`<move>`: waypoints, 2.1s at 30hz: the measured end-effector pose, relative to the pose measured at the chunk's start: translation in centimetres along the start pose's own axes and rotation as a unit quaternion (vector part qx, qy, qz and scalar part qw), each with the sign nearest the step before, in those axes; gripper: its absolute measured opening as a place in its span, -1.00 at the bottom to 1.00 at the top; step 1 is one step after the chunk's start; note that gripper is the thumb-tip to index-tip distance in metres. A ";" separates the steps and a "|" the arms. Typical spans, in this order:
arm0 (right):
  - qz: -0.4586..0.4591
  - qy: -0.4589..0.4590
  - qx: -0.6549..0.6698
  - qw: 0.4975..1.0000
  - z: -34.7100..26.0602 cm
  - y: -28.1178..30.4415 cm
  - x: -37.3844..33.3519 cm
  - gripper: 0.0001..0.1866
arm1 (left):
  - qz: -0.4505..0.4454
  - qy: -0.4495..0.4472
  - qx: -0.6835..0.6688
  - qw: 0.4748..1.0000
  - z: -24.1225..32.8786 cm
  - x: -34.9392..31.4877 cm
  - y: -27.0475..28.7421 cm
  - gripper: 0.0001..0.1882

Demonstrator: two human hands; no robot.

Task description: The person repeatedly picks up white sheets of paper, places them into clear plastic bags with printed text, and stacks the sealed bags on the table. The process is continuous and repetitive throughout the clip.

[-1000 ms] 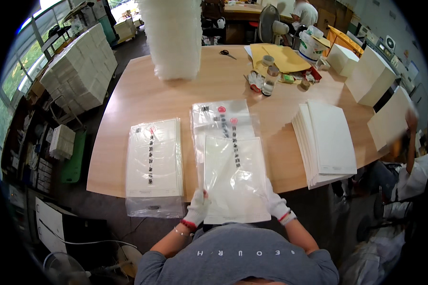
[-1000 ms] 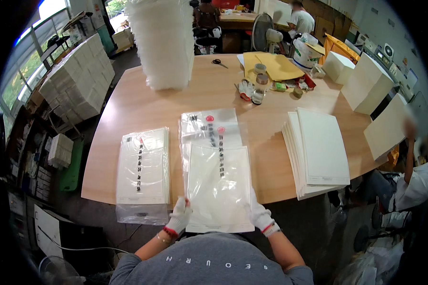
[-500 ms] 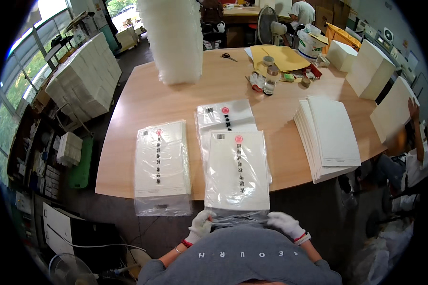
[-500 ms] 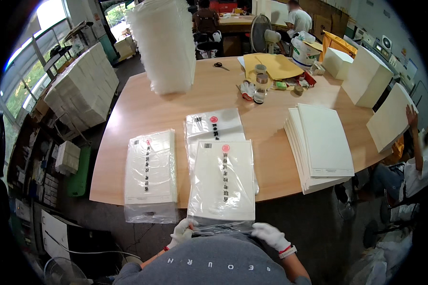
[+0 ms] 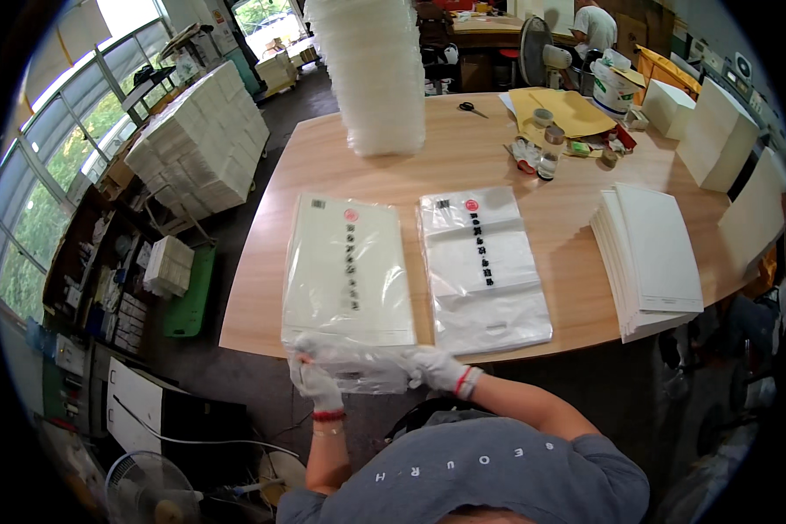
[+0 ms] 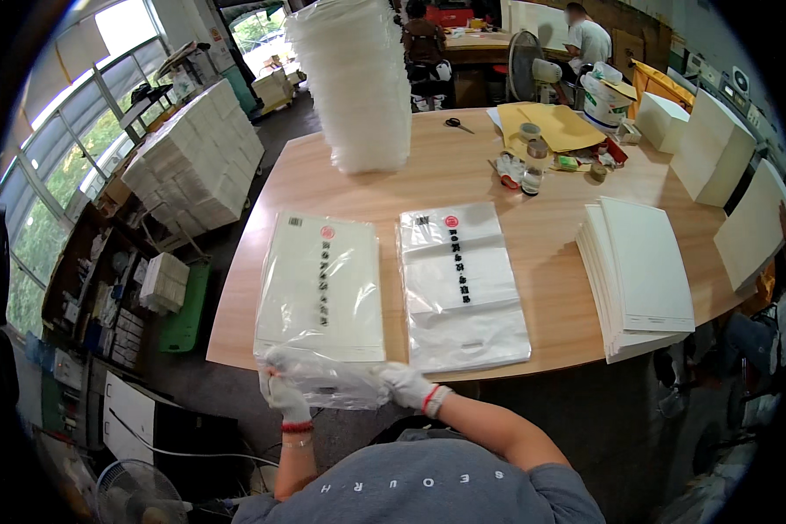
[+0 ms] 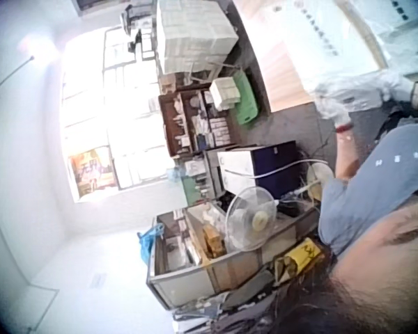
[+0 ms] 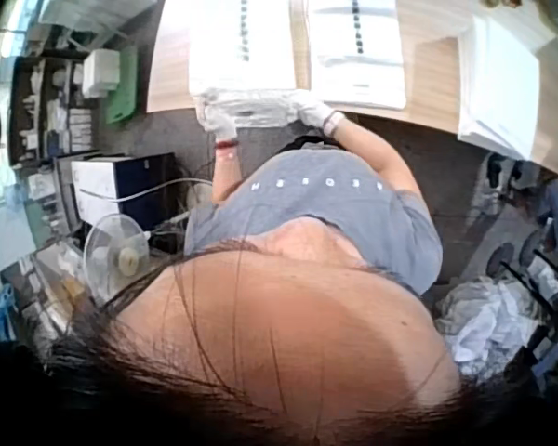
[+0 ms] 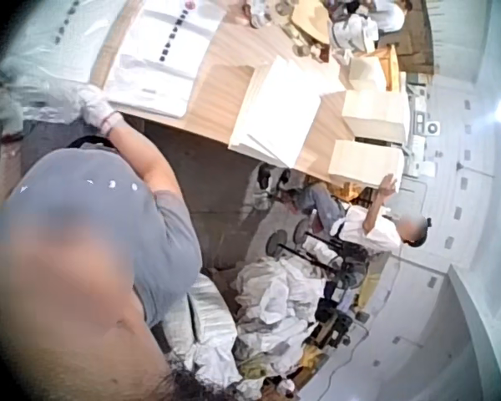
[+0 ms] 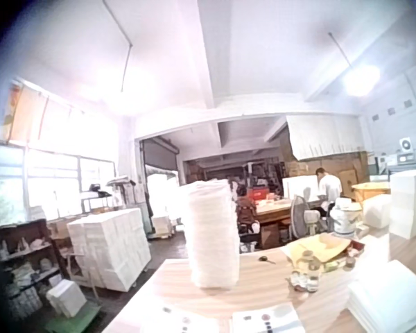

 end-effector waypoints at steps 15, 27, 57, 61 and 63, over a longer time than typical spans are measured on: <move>0.091 -0.109 -0.230 0.963 2.2 8.4 -7.6 -0.66 | -0.391 -0.067 0.320 0.860 -5.9 -6.5 -12.1 -0.82; 0.288 0.034 -0.141 0.946 -5.8 11.2 -17.8 -0.77 | -0.549 -0.078 0.446 0.702 -18.0 -12.7 -28.0 -0.79; 0.170 0.262 -0.575 0.756 -20.1 10.2 -8.0 -0.81 | -0.503 -0.279 0.344 0.743 -2.6 -8.0 -36.4 -0.50; 0.257 0.311 -0.760 0.510 -27.3 14.1 -22.0 -0.61 | -0.400 -0.426 0.321 0.746 3.7 -9.1 -35.4 -0.44; 0.379 0.171 -0.831 0.369 -30.2 17.9 -27.8 -0.33 | -0.444 -0.377 0.287 0.761 4.1 -9.6 -35.0 -0.43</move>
Point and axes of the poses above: each hand's wrist, its own x-axis towards the middle knuckle, its own y-axis out of the back of the hand, z = x × y, the point moved 5 cm from there along x, towards the middle knuckle, and after that the axes turned 13 degrees about y, right-handed, at the moved point
